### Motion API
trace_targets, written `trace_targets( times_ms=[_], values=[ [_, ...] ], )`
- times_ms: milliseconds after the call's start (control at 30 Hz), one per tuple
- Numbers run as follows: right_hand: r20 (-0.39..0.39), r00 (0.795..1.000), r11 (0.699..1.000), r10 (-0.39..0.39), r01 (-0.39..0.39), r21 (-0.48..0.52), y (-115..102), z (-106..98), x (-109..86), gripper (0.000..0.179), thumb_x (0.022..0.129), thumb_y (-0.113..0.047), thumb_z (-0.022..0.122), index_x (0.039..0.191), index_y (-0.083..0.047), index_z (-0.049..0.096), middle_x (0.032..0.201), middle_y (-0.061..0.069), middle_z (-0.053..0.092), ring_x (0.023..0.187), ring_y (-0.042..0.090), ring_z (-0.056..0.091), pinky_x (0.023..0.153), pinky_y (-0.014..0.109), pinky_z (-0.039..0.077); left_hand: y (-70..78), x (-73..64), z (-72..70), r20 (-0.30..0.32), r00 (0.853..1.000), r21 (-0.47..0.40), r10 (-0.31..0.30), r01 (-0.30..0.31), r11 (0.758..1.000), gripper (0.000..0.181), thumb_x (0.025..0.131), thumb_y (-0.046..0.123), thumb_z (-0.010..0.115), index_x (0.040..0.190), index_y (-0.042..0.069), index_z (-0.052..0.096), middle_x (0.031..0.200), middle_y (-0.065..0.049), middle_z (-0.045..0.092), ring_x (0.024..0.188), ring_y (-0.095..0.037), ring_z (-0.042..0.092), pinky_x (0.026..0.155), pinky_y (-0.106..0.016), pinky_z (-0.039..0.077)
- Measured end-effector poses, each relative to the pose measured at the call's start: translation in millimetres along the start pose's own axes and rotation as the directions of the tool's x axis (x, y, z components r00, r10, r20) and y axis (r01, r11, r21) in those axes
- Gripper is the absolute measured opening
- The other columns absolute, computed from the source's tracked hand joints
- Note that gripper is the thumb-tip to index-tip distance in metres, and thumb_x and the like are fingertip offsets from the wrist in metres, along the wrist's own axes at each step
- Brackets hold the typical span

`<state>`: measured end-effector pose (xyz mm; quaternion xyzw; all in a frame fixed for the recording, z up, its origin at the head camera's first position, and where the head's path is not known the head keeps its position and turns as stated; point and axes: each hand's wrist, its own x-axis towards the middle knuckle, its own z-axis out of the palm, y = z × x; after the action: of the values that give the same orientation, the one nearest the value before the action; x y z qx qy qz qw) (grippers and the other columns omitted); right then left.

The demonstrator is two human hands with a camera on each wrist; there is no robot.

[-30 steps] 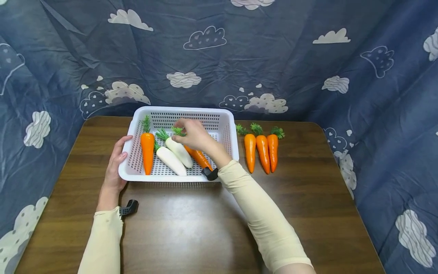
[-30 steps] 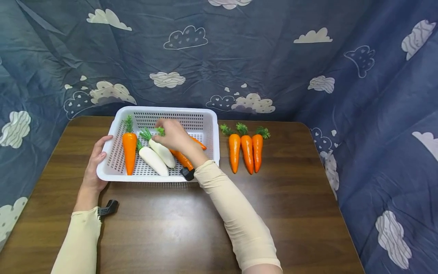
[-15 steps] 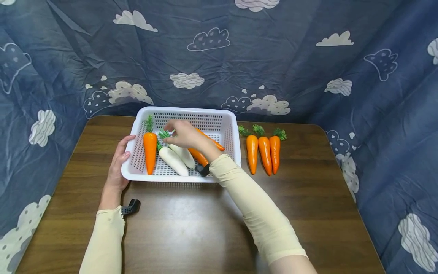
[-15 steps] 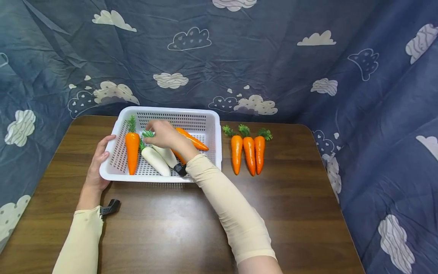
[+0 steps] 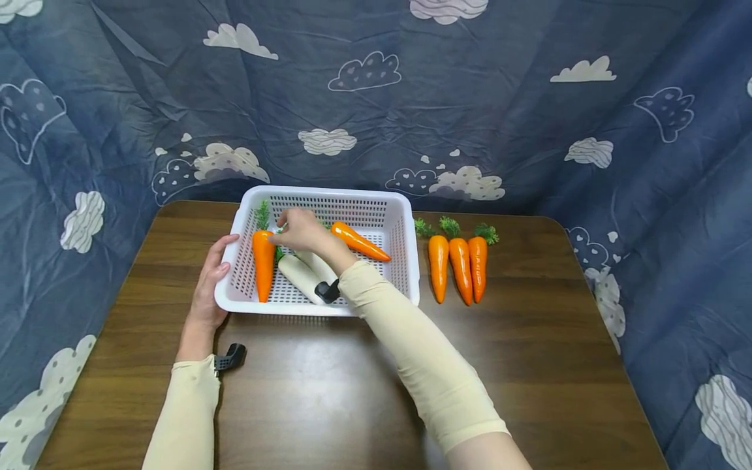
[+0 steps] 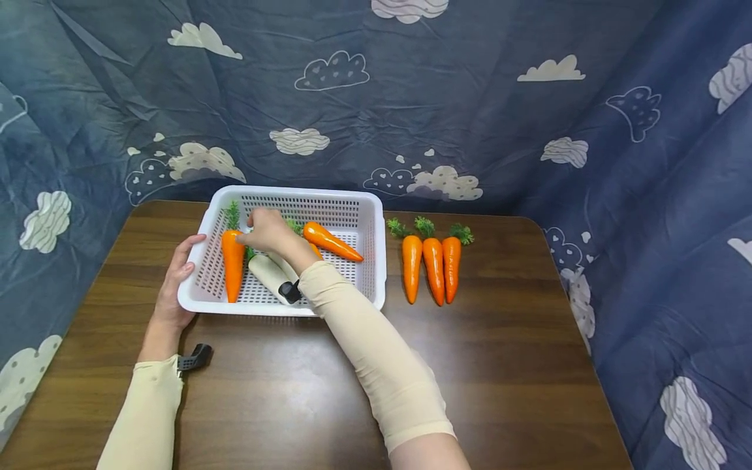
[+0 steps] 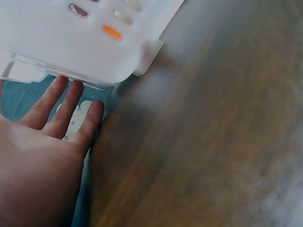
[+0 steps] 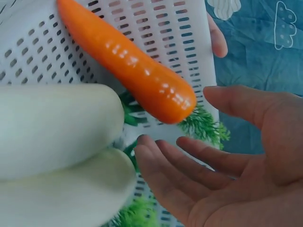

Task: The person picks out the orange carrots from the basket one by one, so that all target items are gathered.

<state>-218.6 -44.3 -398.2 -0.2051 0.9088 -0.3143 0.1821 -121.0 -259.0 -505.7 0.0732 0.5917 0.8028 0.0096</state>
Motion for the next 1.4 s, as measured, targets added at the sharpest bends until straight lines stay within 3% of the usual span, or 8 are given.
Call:
trace_targets(
  times_ms=[100,267,433,733,900,1100,1267,1400],
  values=[
    [0.011,1.000,0.997,0.023,-0.024,0.069,-0.9,5.3,3.8,0.045,0.098,-0.032,0.074,0.130,-0.002,0.068,0.109,0.007,0.075,0.094,0.018,0.068,0.082,0.024,0.053,-1.6,0.1,-0.8,0.001,1.000,-0.002,0.003,-0.003,1.000,0.057,0.102,0.026,0.041,0.159,0.022,0.039,0.167,-0.003,0.025,0.138,-0.034,0.036,0.101,-0.034,0.053],
    [0.038,0.998,0.963,0.056,-0.064,0.263,-0.8,13.5,7.9,0.040,0.097,-0.025,0.076,0.126,0.000,0.067,0.106,0.013,0.076,0.090,0.031,0.077,0.075,0.030,0.060,-3.7,1.3,-2.0,0.007,1.000,0.001,-0.006,0.006,1.000,0.056,0.102,0.026,0.041,0.158,0.024,0.039,0.167,-0.003,0.024,0.138,-0.035,0.035,0.101,-0.035,0.053],
    [0.021,0.999,0.964,0.048,-0.052,0.261,-3.8,17.2,10.8,0.041,0.095,-0.024,0.079,0.125,0.002,0.068,0.106,0.011,0.074,0.088,0.030,0.077,0.064,0.020,0.055,-3.4,2.3,-4.6,0.005,1.000,0.006,-0.004,0.004,1.000,0.055,0.102,0.025,0.041,0.156,0.026,0.041,0.167,-0.002,0.024,0.138,-0.034,0.036,0.101,-0.034,0.054],
    [0.085,0.996,0.943,0.003,-0.031,0.331,-8.8,14.6,9.9,0.036,0.091,-0.019,0.083,0.114,0.005,0.071,0.085,0.003,0.062,0.095,0.041,0.075,0.084,0.044,0.063,-2.4,3.7,-3.3,0.009,1.000,0.001,0.004,-0.004,1.000,0.054,0.101,0.025,0.040,0.155,0.026,0.043,0.165,-0.003,0.027,0.137,-0.033,0.037,0.102,-0.032,0.053],
    [0.143,0.990,0.941,-0.019,-0.031,0.338,-12.9,17.8,8.8,0.037,0.092,-0.020,0.083,0.118,0.003,0.071,0.090,0.004,0.063,0.099,0.039,0.074,0.087,0.043,0.062,-1.1,2.5,-3.2,0.003,1.000,0.009,-0.002,0.002,1.000,0.055,0.101,0.026,0.039,0.156,0.026,0.042,0.164,-0.003,0.028,0.137,-0.031,0.037,0.101,-0.032,0.052],
    [0.141,0.989,0.934,-0.037,-0.016,0.356,-20.2,15.8,0.2,0.041,0.092,-0.017,0.082,0.125,0.003,0.068,0.108,0.012,0.070,0.105,0.038,0.072,0.092,0.045,0.061,0.5,1.8,-2.6,0.009,1.000,0.015,0.013,-0.013,1.000,0.054,0.101,0.026,0.040,0.156,0.026,0.043,0.161,-0.003,0.030,0.135,-0.029,0.039,0.100,-0.030,0.053],
    [0.127,0.991,0.967,-0.031,-0.002,0.256,-25.9,14.1,-6.6,0.042,0.091,-0.024,0.084,0.124,-0.002,0.069,0.110,0.007,0.073,0.097,0.028,0.075,0.080,0.027,0.061,0.5,0.1,-2.0,0.012,1.000,-0.004,0.007,-0.007,1.000,0.052,0.102,0.024,0.040,0.154,0.027,0.044,0.160,-0.003,0.031,0.134,-0.029,0.040,0.100,-0.030,0.054],
    [0.041,0.997,0.987,-0.070,0.063,0.151,-26.4,12.3,-12.1,0.041,0.089,-0.033,0.085,0.117,-0.006,0.071,0.101,0.001,0.074,0.088,0.014,0.068,0.071,0.016,0.050,0.4,-1.2,-1.2,0.004,1.000,0.004,-0.003,0.003,1.000,0.053,0.102,0.025,0.039,0.155,0.028,0.043,0.160,-0.002,0.031,0.134,-0.029,0.040,0.098,-0.029,0.055]
  ],
)
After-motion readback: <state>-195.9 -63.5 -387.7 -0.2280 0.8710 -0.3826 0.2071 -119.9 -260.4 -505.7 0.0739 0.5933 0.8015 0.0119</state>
